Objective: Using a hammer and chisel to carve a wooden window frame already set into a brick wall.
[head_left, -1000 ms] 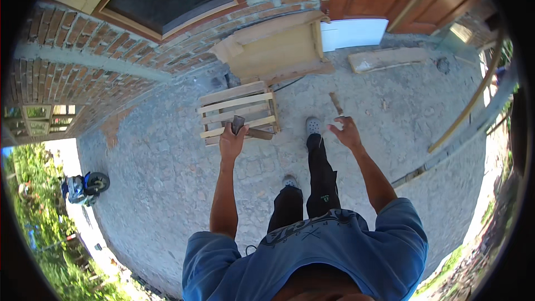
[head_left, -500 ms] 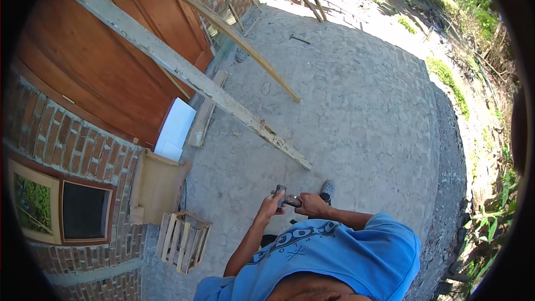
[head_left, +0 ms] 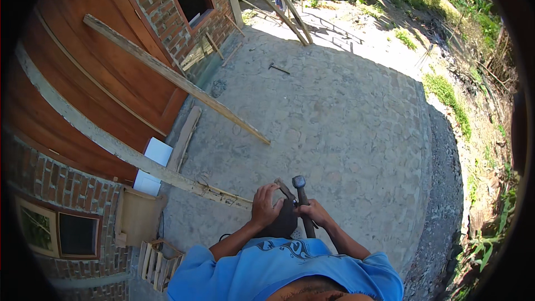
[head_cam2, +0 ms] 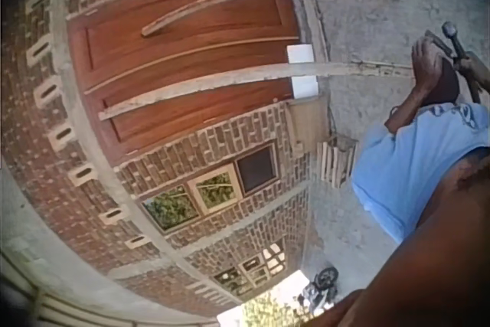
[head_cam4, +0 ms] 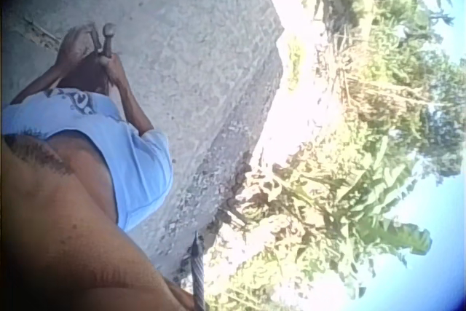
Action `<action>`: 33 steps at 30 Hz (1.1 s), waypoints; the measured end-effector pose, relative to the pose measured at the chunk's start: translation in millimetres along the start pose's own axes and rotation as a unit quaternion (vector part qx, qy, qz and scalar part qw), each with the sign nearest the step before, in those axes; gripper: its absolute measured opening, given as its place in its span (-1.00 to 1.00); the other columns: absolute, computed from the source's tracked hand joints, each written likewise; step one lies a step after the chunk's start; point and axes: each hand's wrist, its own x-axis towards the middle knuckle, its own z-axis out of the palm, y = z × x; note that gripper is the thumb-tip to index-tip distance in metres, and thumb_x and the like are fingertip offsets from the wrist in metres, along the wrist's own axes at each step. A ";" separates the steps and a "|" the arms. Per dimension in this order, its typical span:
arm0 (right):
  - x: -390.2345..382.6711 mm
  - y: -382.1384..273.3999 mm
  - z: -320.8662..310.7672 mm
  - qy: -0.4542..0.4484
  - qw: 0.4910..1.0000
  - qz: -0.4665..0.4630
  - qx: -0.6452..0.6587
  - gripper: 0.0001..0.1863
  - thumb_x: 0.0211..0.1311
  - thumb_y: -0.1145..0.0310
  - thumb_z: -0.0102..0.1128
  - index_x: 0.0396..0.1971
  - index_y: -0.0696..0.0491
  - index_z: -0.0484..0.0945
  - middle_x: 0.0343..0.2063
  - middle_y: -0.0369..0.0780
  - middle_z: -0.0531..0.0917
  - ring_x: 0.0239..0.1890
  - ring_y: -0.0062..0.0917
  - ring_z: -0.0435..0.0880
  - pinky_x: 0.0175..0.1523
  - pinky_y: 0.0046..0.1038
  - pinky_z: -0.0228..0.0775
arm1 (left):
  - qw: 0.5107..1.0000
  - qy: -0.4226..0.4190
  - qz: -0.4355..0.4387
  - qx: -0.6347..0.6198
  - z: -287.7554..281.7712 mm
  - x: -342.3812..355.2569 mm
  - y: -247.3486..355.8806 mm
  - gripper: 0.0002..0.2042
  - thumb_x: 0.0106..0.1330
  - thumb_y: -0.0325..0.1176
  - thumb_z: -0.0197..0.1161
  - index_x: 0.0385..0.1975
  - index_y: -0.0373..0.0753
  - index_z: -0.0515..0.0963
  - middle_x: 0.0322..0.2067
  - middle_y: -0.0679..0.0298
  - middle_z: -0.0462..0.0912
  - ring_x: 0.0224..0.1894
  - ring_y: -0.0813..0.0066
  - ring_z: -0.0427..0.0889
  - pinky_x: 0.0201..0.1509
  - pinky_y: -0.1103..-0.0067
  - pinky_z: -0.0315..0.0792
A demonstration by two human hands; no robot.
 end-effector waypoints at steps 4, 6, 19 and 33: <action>69.0 -24.8 -72.8 -0.050 0.994 -0.058 0.079 -0.64 -0.01 0.15 0.20 -0.36 0.15 0.66 -0.46 -0.25 0.62 -0.38 -0.57 0.57 -0.19 -0.53 0.39 | 0.918 0.074 -0.318 -0.227 86.7 82.5 -34.2 -0.62 0.33 -0.11 0.25 -0.10 -0.32 0.49 -0.12 0.10 0.54 -0.04 0.29 0.53 0.03 0.43 0.42; 102.1 -53.4 -103.6 -0.058 0.994 -0.067 0.062 -0.67 -0.01 0.19 0.20 -0.37 0.15 0.66 -0.45 -0.25 0.64 -0.37 -0.55 0.58 -0.17 -0.53 0.39 | 0.766 -0.129 -0.343 -0.528 117.2 130.7 -60.4 -0.57 0.43 0.02 0.09 -0.16 -0.31 0.52 -0.18 0.18 0.58 -0.11 0.44 0.55 -0.01 0.51 0.42; 409.5 -344.4 -291.2 0.158 0.960 -0.213 -0.095 -0.79 0.03 0.38 0.32 -0.36 0.17 0.58 -0.44 -0.27 0.66 -0.40 -0.57 0.62 -0.24 -0.47 0.46 | 0.733 0.221 -0.323 -0.556 72.9 526.4 -280.7 -0.65 0.46 0.01 0.05 -0.40 -0.16 0.36 -0.63 0.32 0.51 -0.61 0.49 0.53 -0.42 0.52 0.50; 869.0 -390.5 -401.2 -0.057 0.755 0.089 -0.647 -0.58 0.00 0.05 0.30 -0.25 0.07 0.69 -0.31 -0.14 0.75 -0.28 -0.27 0.75 -0.16 -0.26 0.57 | 0.685 0.298 -0.628 -0.217 49.6 559.3 -495.2 -0.58 0.31 0.01 0.24 -0.54 -0.26 0.48 -0.70 0.30 0.45 -0.61 0.53 0.48 -0.48 0.50 0.34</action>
